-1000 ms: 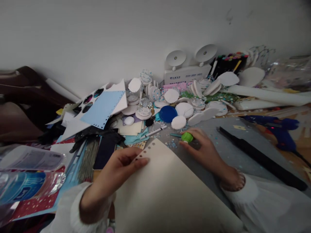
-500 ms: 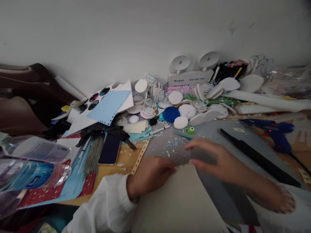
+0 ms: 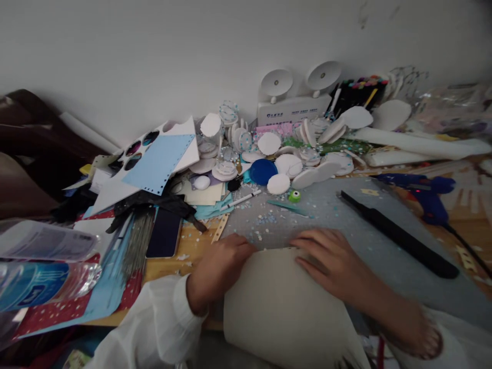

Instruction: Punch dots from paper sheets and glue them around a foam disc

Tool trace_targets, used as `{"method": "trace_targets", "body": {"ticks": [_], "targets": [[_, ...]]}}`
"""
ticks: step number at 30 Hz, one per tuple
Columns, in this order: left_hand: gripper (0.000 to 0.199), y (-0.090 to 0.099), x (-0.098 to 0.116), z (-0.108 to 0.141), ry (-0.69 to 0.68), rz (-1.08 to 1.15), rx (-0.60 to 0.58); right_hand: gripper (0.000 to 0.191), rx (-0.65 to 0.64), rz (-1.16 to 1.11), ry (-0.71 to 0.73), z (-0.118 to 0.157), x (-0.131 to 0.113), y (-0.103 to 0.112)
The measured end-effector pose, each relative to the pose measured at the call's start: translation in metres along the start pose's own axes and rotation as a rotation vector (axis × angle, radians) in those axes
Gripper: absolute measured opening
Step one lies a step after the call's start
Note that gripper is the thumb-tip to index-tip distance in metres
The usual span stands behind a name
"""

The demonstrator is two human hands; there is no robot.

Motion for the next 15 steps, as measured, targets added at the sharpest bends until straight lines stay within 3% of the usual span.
{"method": "trace_targets", "body": {"ticks": [5, 11, 15], "targets": [[0.02, -0.002, 0.009, 0.0, -0.083, -0.202, 0.09, 0.026, 0.042, 0.032, 0.253, -0.011, -0.03, -0.009], [0.027, -0.014, 0.017, 0.02, -0.266, -0.32, 0.238, 0.031, 0.034, 0.039, 0.304, -0.005, -0.029, -0.011], [0.031, -0.016, 0.015, 0.026, -0.239, -0.327, 0.265, 0.033, 0.017, -0.02, 0.269, -0.002, -0.026, -0.011]]}}
Point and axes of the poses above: each hand's wrist, its own z-axis away from the middle knuckle, its own y-axis out of the back of the hand, x = y × z, the point moved 7 cm from there along -z, towards the middle knuckle, and after that the axes turned 6 degrees about x, right-handed, at the moved point
